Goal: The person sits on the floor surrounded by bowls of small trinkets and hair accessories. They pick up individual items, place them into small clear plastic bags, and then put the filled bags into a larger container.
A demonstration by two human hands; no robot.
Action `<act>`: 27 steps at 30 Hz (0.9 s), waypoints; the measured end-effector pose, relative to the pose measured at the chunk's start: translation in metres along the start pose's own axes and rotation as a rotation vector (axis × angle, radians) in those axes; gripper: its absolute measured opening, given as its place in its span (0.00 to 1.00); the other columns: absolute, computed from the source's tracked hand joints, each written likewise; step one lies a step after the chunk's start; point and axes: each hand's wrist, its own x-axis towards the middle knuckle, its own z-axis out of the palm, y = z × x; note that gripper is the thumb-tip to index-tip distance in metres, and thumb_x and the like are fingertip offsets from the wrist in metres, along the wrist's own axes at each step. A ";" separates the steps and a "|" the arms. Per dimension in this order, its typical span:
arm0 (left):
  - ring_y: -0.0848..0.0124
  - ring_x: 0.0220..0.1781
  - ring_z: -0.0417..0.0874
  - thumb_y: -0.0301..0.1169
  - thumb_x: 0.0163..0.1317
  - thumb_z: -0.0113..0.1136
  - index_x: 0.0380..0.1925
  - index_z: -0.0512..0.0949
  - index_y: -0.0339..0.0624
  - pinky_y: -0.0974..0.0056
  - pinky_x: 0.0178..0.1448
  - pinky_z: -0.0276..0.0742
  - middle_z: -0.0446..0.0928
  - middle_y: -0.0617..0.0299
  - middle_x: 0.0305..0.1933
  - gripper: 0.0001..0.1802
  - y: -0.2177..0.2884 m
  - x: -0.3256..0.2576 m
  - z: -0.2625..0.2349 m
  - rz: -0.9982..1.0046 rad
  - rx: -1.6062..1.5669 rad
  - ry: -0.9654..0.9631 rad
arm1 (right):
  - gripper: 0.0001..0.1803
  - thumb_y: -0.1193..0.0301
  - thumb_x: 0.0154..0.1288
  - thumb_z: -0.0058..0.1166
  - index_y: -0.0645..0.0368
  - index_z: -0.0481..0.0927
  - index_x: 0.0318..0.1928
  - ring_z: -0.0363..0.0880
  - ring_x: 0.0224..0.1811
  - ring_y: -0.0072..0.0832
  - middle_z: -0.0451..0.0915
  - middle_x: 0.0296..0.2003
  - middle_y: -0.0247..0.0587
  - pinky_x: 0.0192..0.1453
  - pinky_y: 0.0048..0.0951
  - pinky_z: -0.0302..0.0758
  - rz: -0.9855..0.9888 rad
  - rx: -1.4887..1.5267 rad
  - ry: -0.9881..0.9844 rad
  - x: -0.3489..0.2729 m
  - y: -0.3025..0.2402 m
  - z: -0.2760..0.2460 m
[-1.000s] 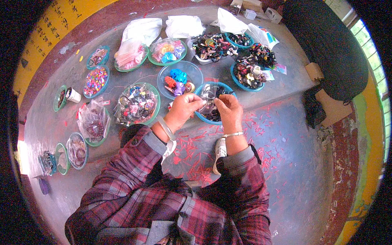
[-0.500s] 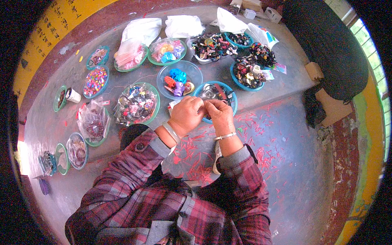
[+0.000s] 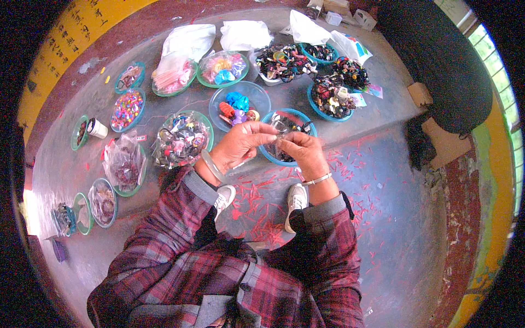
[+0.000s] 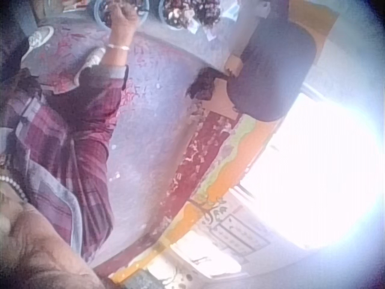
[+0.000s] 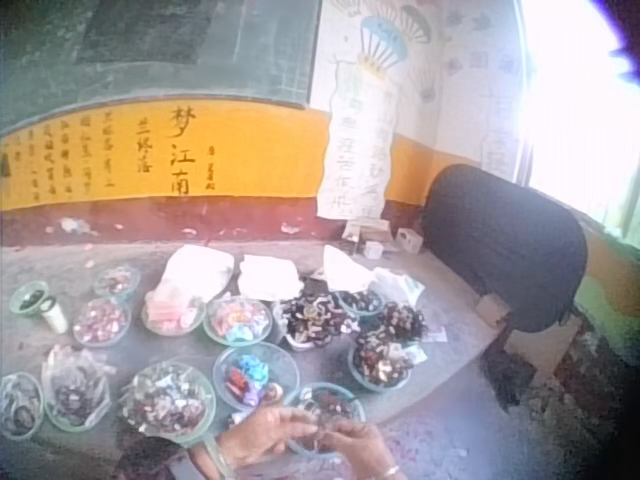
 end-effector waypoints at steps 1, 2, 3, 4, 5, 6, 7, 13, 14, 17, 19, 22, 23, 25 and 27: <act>0.88 0.17 0.67 0.32 0.55 0.59 0.37 0.76 0.38 0.83 0.16 0.57 0.76 0.68 0.30 0.12 -0.002 0.000 -0.001 -0.009 0.015 -0.001 | 0.06 0.71 0.56 0.56 0.62 0.78 0.27 0.70 0.24 0.16 0.77 0.23 0.30 0.30 0.17 0.66 0.023 -0.043 0.004 0.000 -0.001 -0.001; 0.86 0.21 0.69 0.33 0.55 0.60 0.35 0.76 0.38 0.82 0.17 0.58 0.77 0.67 0.31 0.11 -0.003 -0.001 -0.004 -0.018 0.030 0.000 | 0.06 0.72 0.55 0.56 0.61 0.78 0.26 0.70 0.24 0.15 0.77 0.22 0.29 0.29 0.17 0.65 0.046 -0.086 0.007 0.001 -0.002 -0.001; 0.85 0.24 0.72 0.34 0.55 0.60 0.34 0.77 0.38 0.81 0.19 0.60 0.77 0.66 0.32 0.11 -0.005 -0.001 -0.006 -0.028 0.044 0.001 | 0.06 0.72 0.55 0.57 0.61 0.78 0.26 0.70 0.24 0.14 0.76 0.22 0.28 0.28 0.17 0.65 0.069 -0.129 0.010 0.002 -0.002 -0.002; 0.84 0.25 0.73 0.33 0.55 0.60 0.34 0.77 0.38 0.80 0.20 0.62 0.77 0.65 0.32 0.11 -0.007 0.000 -0.007 -0.026 0.034 0.013 | 0.06 0.72 0.55 0.58 0.61 0.78 0.25 0.70 0.23 0.14 0.76 0.22 0.28 0.28 0.17 0.65 0.066 -0.122 0.022 0.003 -0.001 -0.002; 0.83 0.26 0.74 0.32 0.55 0.60 0.33 0.77 0.37 0.80 0.21 0.64 0.78 0.65 0.32 0.10 -0.009 0.002 -0.007 -0.024 0.024 0.023 | 0.06 0.72 0.55 0.58 0.61 0.77 0.25 0.69 0.23 0.14 0.76 0.21 0.28 0.27 0.17 0.64 0.062 -0.116 0.035 0.005 0.003 -0.003; 0.82 0.27 0.75 0.32 0.55 0.60 0.33 0.77 0.37 0.80 0.22 0.66 0.78 0.64 0.32 0.10 -0.010 0.004 -0.007 -0.023 0.013 0.033 | 0.06 0.72 0.54 0.58 0.61 0.77 0.24 0.69 0.23 0.13 0.75 0.21 0.27 0.27 0.17 0.64 0.058 -0.109 0.049 0.006 0.006 -0.004; 0.81 0.29 0.76 0.31 0.55 0.59 0.33 0.77 0.37 0.80 0.24 0.68 0.78 0.63 0.33 0.09 -0.011 0.005 -0.005 -0.025 -0.005 0.046 | 0.06 0.72 0.54 0.58 0.61 0.77 0.24 0.69 0.22 0.14 0.75 0.21 0.28 0.26 0.16 0.64 0.051 -0.137 0.060 0.007 0.008 -0.005; 0.76 0.33 0.79 0.29 0.56 0.57 0.34 0.77 0.35 0.76 0.34 0.76 0.78 0.59 0.35 0.09 -0.019 0.006 -0.008 0.031 -0.131 0.088 | 0.06 0.73 0.54 0.59 0.60 0.77 0.25 0.68 0.21 0.14 0.75 0.21 0.27 0.24 0.17 0.63 0.077 -0.099 0.059 0.005 0.003 0.005; 0.75 0.33 0.79 0.28 0.56 0.57 0.34 0.76 0.34 0.75 0.36 0.76 0.78 0.58 0.35 0.09 -0.019 0.007 -0.008 0.049 -0.145 0.096 | 0.05 0.74 0.53 0.59 0.60 0.77 0.25 0.68 0.21 0.14 0.75 0.21 0.27 0.24 0.17 0.63 0.054 -0.072 0.016 0.005 0.006 0.002; 0.73 0.35 0.80 0.26 0.57 0.55 0.35 0.76 0.33 0.72 0.40 0.78 0.78 0.56 0.36 0.08 -0.018 0.008 -0.008 0.069 -0.153 0.093 | 0.05 0.75 0.52 0.60 0.59 0.76 0.25 0.68 0.22 0.13 0.74 0.21 0.26 0.25 0.16 0.63 0.064 -0.004 -0.025 0.005 0.006 0.002; 0.72 0.36 0.80 0.26 0.58 0.54 0.35 0.76 0.32 0.71 0.42 0.78 0.78 0.55 0.36 0.08 -0.018 0.008 -0.009 0.078 -0.167 0.087 | 0.06 0.76 0.51 0.60 0.58 0.75 0.24 0.67 0.22 0.13 0.73 0.21 0.25 0.26 0.16 0.63 0.064 -0.015 -0.004 0.005 0.007 0.002; 0.70 0.37 0.80 0.26 0.59 0.53 0.35 0.75 0.31 0.70 0.45 0.78 0.78 0.54 0.37 0.08 -0.019 0.009 -0.007 0.100 -0.215 0.070 | 0.08 0.78 0.50 0.60 0.57 0.73 0.23 0.68 0.23 0.14 0.72 0.21 0.24 0.28 0.15 0.64 0.015 -0.052 0.053 0.006 0.007 0.000; 0.70 0.38 0.80 0.26 0.59 0.53 0.36 0.75 0.31 0.70 0.45 0.78 0.78 0.54 0.37 0.09 -0.020 0.009 -0.007 0.107 -0.226 0.066 | 0.08 0.78 0.50 0.59 0.57 0.72 0.22 0.68 0.23 0.14 0.71 0.21 0.24 0.29 0.15 0.65 0.002 -0.026 0.057 0.006 0.008 0.000; 0.70 0.38 0.80 0.26 0.60 0.52 0.36 0.75 0.31 0.69 0.45 0.78 0.78 0.54 0.37 0.09 -0.021 0.010 -0.008 0.110 -0.250 0.055 | 0.07 0.79 0.50 0.59 0.58 0.72 0.23 0.69 0.23 0.14 0.72 0.21 0.24 0.30 0.15 0.66 -0.018 0.043 0.049 0.007 0.009 0.001; 0.69 0.39 0.80 0.26 0.60 0.52 0.37 0.75 0.30 0.68 0.45 0.78 0.78 0.54 0.37 0.10 -0.021 0.010 -0.008 0.103 -0.273 0.042 | 0.05 0.79 0.50 0.58 0.59 0.75 0.26 0.70 0.24 0.14 0.74 0.23 0.26 0.30 0.15 0.66 -0.028 0.128 0.024 0.007 0.007 0.005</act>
